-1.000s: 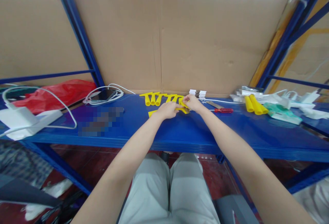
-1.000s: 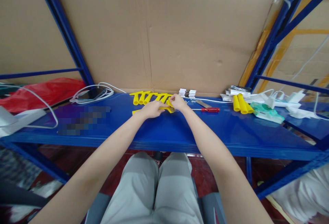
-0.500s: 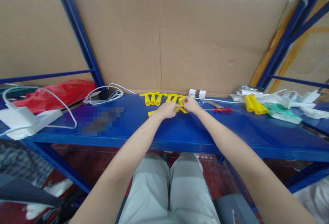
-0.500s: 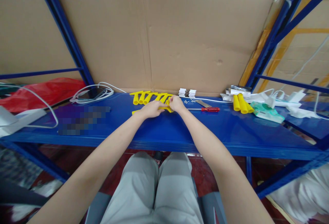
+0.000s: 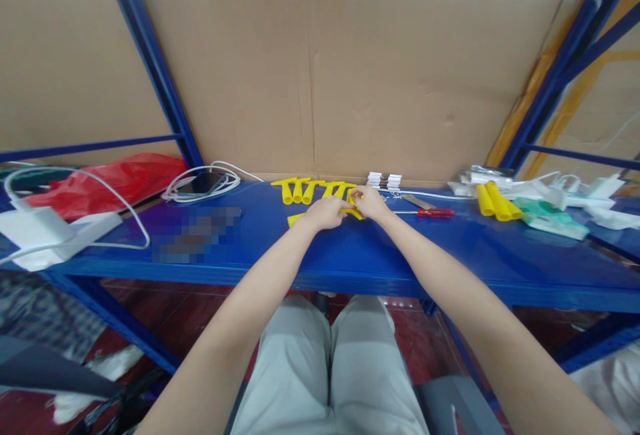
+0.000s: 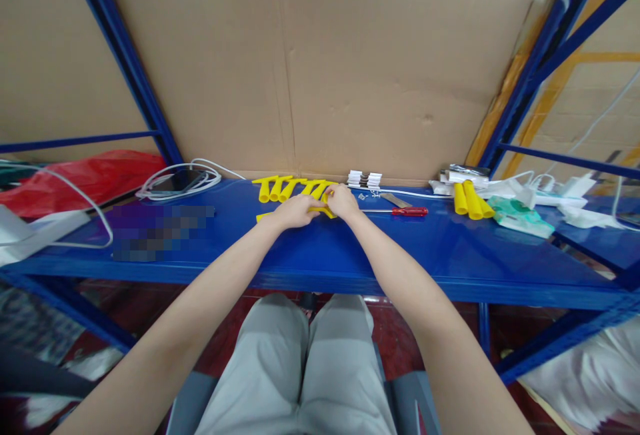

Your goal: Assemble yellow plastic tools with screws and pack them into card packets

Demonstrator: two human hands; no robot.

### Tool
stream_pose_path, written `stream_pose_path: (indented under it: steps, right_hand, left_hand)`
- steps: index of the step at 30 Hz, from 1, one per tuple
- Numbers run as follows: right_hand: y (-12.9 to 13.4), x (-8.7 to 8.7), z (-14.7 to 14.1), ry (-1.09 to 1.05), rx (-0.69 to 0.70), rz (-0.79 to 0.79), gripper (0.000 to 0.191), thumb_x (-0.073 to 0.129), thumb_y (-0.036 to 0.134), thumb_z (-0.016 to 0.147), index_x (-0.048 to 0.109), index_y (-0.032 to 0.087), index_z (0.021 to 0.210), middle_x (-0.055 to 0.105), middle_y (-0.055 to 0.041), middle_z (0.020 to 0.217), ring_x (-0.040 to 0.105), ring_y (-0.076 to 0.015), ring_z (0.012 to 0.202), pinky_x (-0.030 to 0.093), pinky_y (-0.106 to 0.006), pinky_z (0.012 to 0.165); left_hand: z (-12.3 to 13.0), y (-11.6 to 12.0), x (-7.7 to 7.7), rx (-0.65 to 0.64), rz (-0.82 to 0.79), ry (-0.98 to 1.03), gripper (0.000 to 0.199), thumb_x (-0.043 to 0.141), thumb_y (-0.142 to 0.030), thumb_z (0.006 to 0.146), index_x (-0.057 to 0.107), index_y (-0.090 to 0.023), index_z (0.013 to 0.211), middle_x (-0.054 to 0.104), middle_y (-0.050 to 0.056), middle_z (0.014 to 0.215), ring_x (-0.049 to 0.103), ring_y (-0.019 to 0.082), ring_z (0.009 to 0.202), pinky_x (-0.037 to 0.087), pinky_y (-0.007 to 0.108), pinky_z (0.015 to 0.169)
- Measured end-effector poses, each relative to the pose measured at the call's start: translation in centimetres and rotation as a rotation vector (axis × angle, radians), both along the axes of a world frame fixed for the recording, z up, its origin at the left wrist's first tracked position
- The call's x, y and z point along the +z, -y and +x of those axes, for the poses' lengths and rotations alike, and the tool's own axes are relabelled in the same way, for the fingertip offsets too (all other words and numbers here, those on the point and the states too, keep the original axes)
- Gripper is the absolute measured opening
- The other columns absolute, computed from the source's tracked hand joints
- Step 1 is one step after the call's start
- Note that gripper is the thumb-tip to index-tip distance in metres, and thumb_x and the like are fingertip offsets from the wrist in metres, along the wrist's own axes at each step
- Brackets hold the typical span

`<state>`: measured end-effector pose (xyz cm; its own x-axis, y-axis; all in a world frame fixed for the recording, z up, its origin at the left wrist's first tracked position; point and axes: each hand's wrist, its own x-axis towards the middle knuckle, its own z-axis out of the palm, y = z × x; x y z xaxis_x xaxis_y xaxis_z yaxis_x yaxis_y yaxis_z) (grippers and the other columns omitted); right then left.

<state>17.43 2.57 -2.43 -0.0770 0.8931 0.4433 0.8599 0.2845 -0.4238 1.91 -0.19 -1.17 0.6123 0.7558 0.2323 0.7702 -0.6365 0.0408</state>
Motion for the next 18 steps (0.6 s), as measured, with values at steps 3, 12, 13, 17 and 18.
stream_pose_path:
  steps: [3,12,13,17,18]
  right_hand:
    - [-0.22,-0.21,0.11,-0.025,0.023,-0.007,0.034,0.044,0.007,0.082,0.073,0.016,0.098,0.071,-0.0080,0.105,0.064,-0.0170,0.098,0.045,-0.025,0.090]
    - [-0.64,-0.44,0.22,-0.080,0.041,-0.035,0.035,0.044,0.006,0.080,0.074,0.016,0.094,0.073,-0.0071,0.104,0.066,-0.0175,0.098,0.047,-0.025,0.089]
    - [-0.64,-0.43,0.22,-0.074,0.041,-0.041,0.035,0.044,0.006,0.080,0.074,0.016,0.095,0.073,-0.0074,0.105,0.066,-0.0177,0.099,0.047,-0.025,0.089]
    - [-0.69,-0.41,0.24,-0.053,0.048,-0.055,0.034,0.046,0.006,0.078,0.074,0.016,0.095,0.073,-0.0070,0.106,0.066,-0.0178,0.101,0.046,-0.025,0.090]
    - [-0.71,-0.43,0.24,-0.052,0.047,-0.055,0.034,0.046,0.007,0.079,0.074,0.016,0.095,0.073,-0.0070,0.106,0.066,-0.0176,0.101,0.046,-0.025,0.090]
  left_hand:
    - [-0.01,-0.08,-0.10,-0.006,0.000,0.003,0.041,0.051,-0.019,0.086,0.064,-0.027,0.125,0.070,0.007,0.115,0.062,0.026,0.111,0.046,0.038,0.098]
    - [-0.01,-0.19,-0.26,-0.006,0.008,0.031,0.038,0.052,-0.020,0.086,0.066,-0.026,0.122,0.071,0.007,0.113,0.063,0.025,0.109,0.046,0.037,0.097]
    - [0.00,-0.17,-0.27,-0.007,0.010,0.031,0.038,0.052,-0.019,0.086,0.066,-0.026,0.121,0.071,0.006,0.112,0.063,0.025,0.109,0.046,0.037,0.097]
    - [0.04,-0.12,-0.30,0.005,0.023,0.032,0.039,0.052,-0.020,0.086,0.066,-0.026,0.122,0.071,0.007,0.112,0.062,0.026,0.110,0.046,0.039,0.098]
    - [0.05,-0.11,-0.29,0.007,0.025,0.032,0.038,0.052,-0.021,0.086,0.066,-0.026,0.121,0.070,0.007,0.112,0.062,0.026,0.110,0.046,0.039,0.098]
